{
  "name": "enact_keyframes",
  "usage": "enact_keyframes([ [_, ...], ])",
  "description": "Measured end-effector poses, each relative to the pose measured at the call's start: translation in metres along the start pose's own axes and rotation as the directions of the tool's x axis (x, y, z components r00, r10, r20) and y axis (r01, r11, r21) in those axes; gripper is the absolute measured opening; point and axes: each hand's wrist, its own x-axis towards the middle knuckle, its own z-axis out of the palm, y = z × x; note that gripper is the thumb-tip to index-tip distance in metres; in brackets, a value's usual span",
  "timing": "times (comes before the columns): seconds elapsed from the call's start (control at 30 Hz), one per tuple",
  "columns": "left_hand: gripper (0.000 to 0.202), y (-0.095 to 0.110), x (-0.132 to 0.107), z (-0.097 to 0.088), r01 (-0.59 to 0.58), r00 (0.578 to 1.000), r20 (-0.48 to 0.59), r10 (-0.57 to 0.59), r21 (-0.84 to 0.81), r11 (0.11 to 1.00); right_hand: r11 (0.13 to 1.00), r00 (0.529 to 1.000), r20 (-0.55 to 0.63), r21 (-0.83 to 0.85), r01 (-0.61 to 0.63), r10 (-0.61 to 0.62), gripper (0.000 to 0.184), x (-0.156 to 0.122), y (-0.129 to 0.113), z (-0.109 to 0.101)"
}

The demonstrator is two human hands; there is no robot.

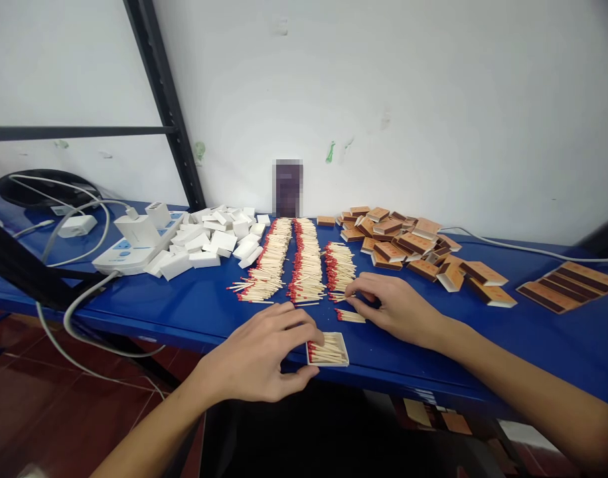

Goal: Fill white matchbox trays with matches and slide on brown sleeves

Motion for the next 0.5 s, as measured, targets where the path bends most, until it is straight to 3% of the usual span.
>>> enact_keyframes([
  [0.5, 0.023, -0.0001, 0.0006, 0.0006, -0.015, 1.0, -0.02, 0.015, 0.0, 1.0, 0.999, 0.999, 0.038, 0.024, -0.033, 0.032, 0.013, -0.0015, 0.0001, -0.0015],
])
